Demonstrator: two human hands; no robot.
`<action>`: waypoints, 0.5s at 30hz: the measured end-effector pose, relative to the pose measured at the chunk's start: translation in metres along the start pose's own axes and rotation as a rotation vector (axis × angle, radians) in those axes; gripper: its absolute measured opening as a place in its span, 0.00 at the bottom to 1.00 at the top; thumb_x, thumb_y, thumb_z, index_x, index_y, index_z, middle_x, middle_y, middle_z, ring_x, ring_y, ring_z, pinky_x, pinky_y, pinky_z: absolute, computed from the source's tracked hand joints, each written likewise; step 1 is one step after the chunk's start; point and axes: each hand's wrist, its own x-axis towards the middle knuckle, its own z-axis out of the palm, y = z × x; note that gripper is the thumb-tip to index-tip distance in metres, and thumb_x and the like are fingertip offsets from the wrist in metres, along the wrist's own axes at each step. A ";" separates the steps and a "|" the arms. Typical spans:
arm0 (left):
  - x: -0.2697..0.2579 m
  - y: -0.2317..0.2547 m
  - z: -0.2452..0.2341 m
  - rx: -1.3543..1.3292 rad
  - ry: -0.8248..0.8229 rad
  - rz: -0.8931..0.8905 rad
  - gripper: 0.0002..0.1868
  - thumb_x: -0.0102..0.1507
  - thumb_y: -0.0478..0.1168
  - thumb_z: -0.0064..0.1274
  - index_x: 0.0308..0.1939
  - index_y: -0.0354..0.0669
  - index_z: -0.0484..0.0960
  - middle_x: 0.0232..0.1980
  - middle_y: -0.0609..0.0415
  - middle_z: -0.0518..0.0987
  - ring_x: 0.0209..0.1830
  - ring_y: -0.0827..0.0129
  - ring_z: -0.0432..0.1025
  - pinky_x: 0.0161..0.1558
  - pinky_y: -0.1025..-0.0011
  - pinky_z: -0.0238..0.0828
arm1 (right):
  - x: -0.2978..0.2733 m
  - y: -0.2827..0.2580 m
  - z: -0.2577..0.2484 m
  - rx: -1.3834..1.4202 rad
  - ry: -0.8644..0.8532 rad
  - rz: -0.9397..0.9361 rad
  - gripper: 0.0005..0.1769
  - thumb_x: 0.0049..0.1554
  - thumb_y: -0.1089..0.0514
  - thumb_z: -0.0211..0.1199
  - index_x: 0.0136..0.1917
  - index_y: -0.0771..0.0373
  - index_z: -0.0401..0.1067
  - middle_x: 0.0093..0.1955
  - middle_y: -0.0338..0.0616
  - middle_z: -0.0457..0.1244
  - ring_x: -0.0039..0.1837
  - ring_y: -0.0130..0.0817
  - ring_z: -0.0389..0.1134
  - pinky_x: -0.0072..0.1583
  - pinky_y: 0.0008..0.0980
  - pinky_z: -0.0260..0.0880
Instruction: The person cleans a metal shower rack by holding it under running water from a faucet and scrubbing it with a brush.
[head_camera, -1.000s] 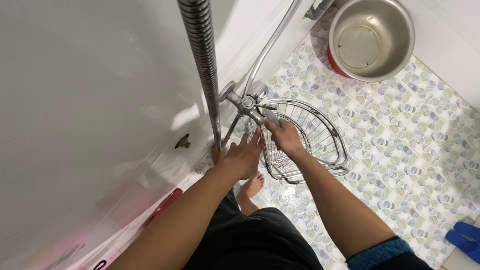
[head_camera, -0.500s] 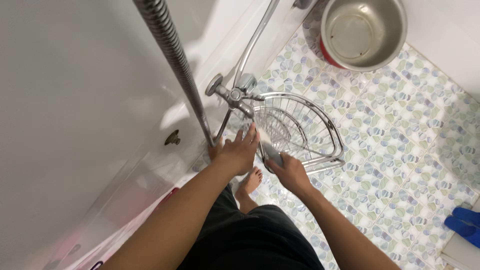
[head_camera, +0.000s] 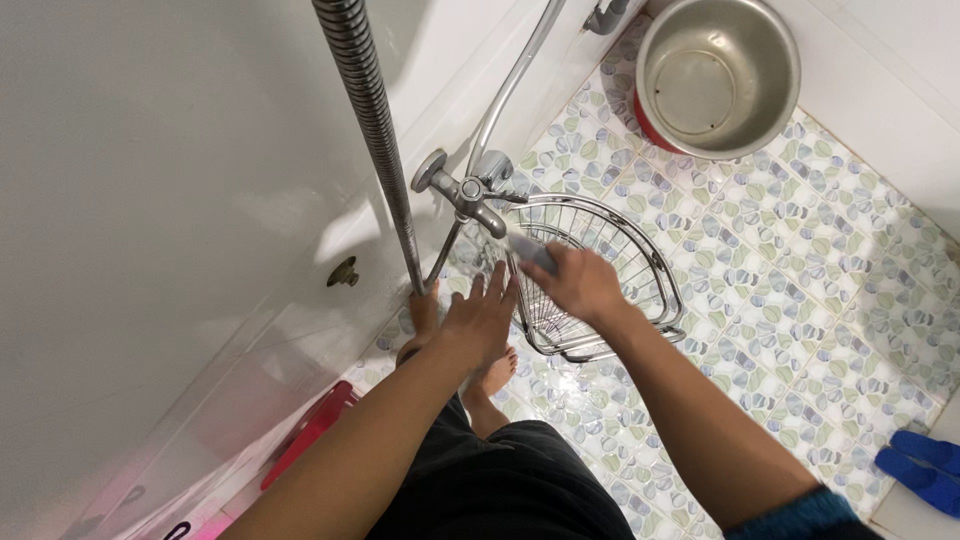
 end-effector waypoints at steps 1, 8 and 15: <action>0.003 0.001 0.003 -0.012 0.030 0.008 0.50 0.59 0.40 0.59 0.79 0.39 0.47 0.84 0.38 0.42 0.79 0.42 0.50 0.65 0.44 0.63 | 0.008 -0.002 -0.003 0.022 0.032 0.013 0.29 0.59 0.32 0.59 0.45 0.62 0.72 0.41 0.59 0.69 0.48 0.60 0.71 0.51 0.55 0.69; 0.025 0.012 0.043 -0.627 0.048 -0.002 0.41 0.62 0.44 0.57 0.77 0.40 0.58 0.76 0.37 0.62 0.69 0.47 0.66 0.64 0.56 0.66 | 0.004 -0.002 0.007 0.107 0.061 0.146 0.30 0.59 0.33 0.59 0.46 0.65 0.71 0.39 0.62 0.68 0.48 0.60 0.71 0.52 0.53 0.69; 0.047 0.003 0.066 -1.488 0.062 -0.285 0.32 0.59 0.42 0.61 0.67 0.38 0.74 0.43 0.49 0.81 0.33 0.70 0.69 0.33 0.69 0.67 | -0.028 0.027 0.019 0.456 0.140 0.289 0.25 0.59 0.40 0.61 0.47 0.66 0.74 0.32 0.49 0.65 0.35 0.39 0.65 0.41 0.42 0.65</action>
